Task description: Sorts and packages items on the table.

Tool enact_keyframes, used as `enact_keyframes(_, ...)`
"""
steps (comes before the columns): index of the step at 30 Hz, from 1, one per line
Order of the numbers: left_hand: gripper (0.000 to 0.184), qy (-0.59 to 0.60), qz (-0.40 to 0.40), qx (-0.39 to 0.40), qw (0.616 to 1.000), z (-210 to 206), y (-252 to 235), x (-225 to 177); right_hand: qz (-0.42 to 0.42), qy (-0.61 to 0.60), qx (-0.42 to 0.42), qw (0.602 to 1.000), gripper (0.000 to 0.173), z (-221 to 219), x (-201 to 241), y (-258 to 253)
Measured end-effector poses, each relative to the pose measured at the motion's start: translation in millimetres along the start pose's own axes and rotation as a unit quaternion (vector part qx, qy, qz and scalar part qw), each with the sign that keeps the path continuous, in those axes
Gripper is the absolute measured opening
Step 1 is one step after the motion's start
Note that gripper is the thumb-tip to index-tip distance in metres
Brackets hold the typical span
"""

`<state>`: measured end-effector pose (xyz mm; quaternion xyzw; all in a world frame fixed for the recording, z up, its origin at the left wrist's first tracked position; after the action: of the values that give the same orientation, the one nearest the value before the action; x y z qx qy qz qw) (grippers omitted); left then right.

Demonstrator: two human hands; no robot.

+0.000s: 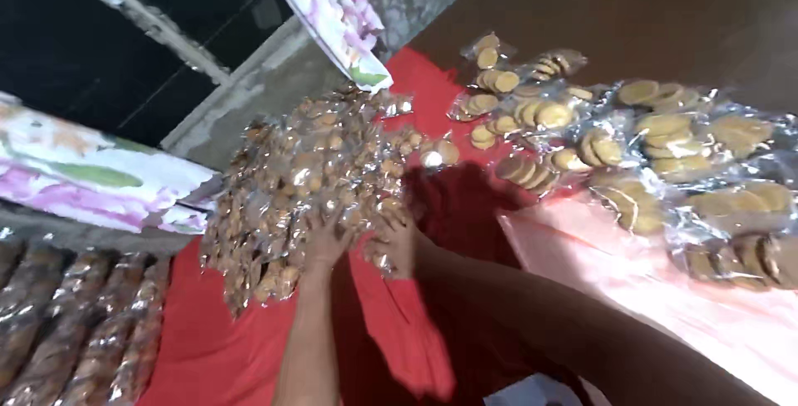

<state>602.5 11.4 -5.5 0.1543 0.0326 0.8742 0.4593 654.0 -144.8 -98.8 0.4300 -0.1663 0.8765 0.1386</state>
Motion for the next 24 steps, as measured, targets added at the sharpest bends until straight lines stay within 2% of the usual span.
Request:
enact_keyframes(1,0.061,-0.020,0.008,-0.002,1.000,-12,-1,-3,0.030,-0.002,-0.023,0.999,0.062,-14,1,7)
enact_keyframes(2,0.059,-0.026,0.005,-0.019,0.999,-26,5,-1,0.048,-0.005,0.018,0.999,0.065,-22,8,16)
enact_keyframes(3,0.057,-0.013,-0.008,-0.052,0.999,-41,18,3,0.065,0.001,0.099,0.993,0.071,-26,17,27)
enact_keyframes(4,0.055,0.005,-0.022,-0.092,0.995,-57,36,9,0.088,0.004,0.175,0.981,0.079,-32,29,39)
enact_keyframes(6,0.051,0.018,-0.036,-0.164,0.986,-87,82,21,0.129,-0.034,0.275,0.952,0.087,-42,54,68)
enact_keyframes(8,0.053,0.025,-0.022,-0.195,0.980,-107,129,33,0.088,-0.079,0.322,0.939,0.082,-27,72,74)
enact_keyframes(9,0.055,0.028,-0.007,-0.196,0.980,-115,152,39,0.034,-0.097,0.294,0.950,0.071,-9,71,60)
enact_keyframes(11,0.057,0.034,0.018,-0.209,0.977,-132,200,48,0.015,-0.115,0.117,0.986,0.048,33,26,18)
enact_keyframes(12,0.059,0.041,0.021,-0.211,0.976,-141,226,53,-0.012,-0.086,0.053,0.995,0.041,66,0,0)
enact_keyframes(13,0.064,0.061,0.022,-0.207,0.976,-148,253,56,-0.037,-0.003,0.010,0.999,0.039,97,-29,-17)
enact_keyframes(15,0.083,0.166,0.036,-0.178,0.969,-156,302,61,-0.089,0.159,-0.016,0.983,0.047,141,-82,-38)
enact_keyframes(17,0.092,0.307,0.102,-0.148,0.935,-148,341,65,-0.121,0.218,0.015,0.968,0.051,158,-105,-29)
enact_keyframes(18,0.086,0.360,0.137,-0.156,0.910,-140,354,68,-0.124,0.239,0.020,0.963,0.049,161,-103,-18)
enact_keyframes(20,0.050,0.380,0.210,-0.194,0.880,-121,367,76,-0.149,0.220,0.040,0.963,0.049,162,-79,8)
enact_keyframes(22,0.032,0.334,0.247,-0.181,0.891,-99,356,83,-0.205,0.146,0.066,0.966,0.045,157,-47,30)
enact_keyframes(24,0.028,0.277,0.213,-0.139,0.926,-78,320,83,-0.227,0.059,0.056,0.970,0.050,154,-23,50)
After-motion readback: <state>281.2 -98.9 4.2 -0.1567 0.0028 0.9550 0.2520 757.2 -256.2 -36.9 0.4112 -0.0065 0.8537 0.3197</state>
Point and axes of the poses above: each hand's wrist, its own y-axis away from the middle knuckle, its own z-axis out of the back of the hand, x = y × z, the point moved 3 cm from there along -y, towards the middle knuckle, and after that the axes turned 13 degrees about -y, right-handed, at the moved point
